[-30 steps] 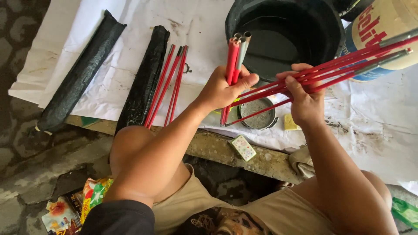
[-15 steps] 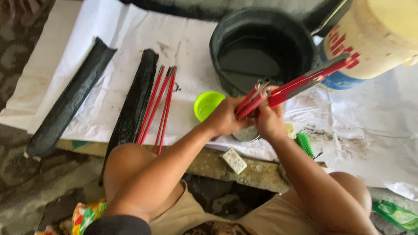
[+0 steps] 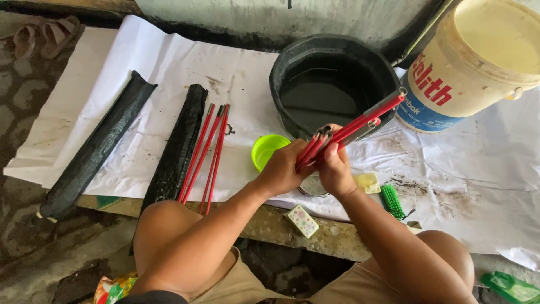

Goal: The person gathers red metal rods from a white sheet on the floor, then scrubs them with a yellow sponge and a green brush while seated. The rods are handled in small groups and wiped along their length.

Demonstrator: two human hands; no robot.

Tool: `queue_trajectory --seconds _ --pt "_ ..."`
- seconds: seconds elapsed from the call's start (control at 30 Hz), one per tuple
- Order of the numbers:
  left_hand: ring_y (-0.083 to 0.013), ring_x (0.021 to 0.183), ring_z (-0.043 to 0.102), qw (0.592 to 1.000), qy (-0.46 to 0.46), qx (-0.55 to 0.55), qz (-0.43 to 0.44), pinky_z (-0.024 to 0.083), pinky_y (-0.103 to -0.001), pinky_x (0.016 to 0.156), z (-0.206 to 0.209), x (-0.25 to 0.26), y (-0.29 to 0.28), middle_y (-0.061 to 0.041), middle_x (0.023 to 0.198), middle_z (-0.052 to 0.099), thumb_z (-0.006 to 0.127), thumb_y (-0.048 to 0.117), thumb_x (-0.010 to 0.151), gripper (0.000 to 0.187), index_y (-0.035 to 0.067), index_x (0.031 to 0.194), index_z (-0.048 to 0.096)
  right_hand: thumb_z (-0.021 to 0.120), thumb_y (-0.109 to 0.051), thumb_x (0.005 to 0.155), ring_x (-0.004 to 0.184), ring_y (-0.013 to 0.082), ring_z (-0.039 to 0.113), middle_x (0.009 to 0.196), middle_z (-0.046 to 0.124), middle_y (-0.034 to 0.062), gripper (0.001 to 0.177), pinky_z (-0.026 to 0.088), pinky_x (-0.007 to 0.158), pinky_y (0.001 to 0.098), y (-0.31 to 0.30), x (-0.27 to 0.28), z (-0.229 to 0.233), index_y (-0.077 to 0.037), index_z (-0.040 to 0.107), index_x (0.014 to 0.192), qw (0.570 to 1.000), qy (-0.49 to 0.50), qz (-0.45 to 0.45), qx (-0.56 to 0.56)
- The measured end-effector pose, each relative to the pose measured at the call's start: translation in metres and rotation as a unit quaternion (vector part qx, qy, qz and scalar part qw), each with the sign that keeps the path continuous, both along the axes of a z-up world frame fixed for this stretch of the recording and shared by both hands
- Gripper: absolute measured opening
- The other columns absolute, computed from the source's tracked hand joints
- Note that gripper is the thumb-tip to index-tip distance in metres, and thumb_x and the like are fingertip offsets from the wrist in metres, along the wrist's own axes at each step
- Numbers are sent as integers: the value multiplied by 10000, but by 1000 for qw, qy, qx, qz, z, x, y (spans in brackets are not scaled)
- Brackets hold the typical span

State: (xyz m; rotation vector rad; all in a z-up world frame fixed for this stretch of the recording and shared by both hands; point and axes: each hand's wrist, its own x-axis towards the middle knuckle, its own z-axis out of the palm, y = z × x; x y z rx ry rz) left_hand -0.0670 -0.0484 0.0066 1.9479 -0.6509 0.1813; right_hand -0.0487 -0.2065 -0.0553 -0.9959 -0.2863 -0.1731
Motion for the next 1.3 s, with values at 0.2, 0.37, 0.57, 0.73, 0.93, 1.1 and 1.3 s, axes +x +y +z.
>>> queue_trajectory --seconds 0.2,0.37,0.57,0.73,0.93,1.1,1.3 --pt "-362 740 687 997 48 -61 -5 546 -402 709 -5 2 10 -134 811 648 739 109 825 167 99 959 639 605 -336 985 982 202 607 1071 560 123 457 510 891 339 1 -7 23 -8 438 1255 994 19 101 -37" --pt "-423 772 687 994 53 -93 -28 534 -444 723 14 5 18 -196 798 665 695 56 809 145 55 947 651 770 -74 877 819 235 644 908 620 137 216 529 824 366 -19 4 71 13 650 1035 968 -57 77 -232" --pt "-418 858 708 995 61 -65 -35 537 -455 771 28 14 31 -204 857 693 739 79 810 198 68 997 674 778 -51 888 779 184 678 855 709 134 187 554 801 334 -14 -8 101 1 717 1056 968 -59 8 -244" --pt "-461 976 719 987 153 10 -49 529 -522 924 32 13 44 -249 1015 743 701 64 894 188 13 1074 689 745 -86 930 835 197 722 874 709 125 287 571 848 333 -24 -6 100 7 647 1183 980 -63 -67 -177" --pt "-438 886 715 989 134 55 -28 539 -469 840 4 21 36 -169 869 742 775 176 866 149 80 955 703 763 -58 940 651 213 667 674 642 146 165 553 741 317 -35 -5 101 68 697 1023 969 -22 -134 -207" --pt "-428 866 722 987 139 70 -25 542 -473 841 -19 22 30 -155 817 743 793 139 836 126 82 915 713 672 -95 1021 634 202 603 651 561 118 142 513 723 293 -55 -1 138 46 658 1028 969 -50 -185 -157" --pt "-416 803 696 988 106 98 -59 521 -467 894 7 23 30 -150 766 701 738 160 882 100 95 885 663 646 -50 1026 581 173 557 712 537 137 149 516 650 328 -51 -2 142 74 582 1077 976 -118 -155 -101"
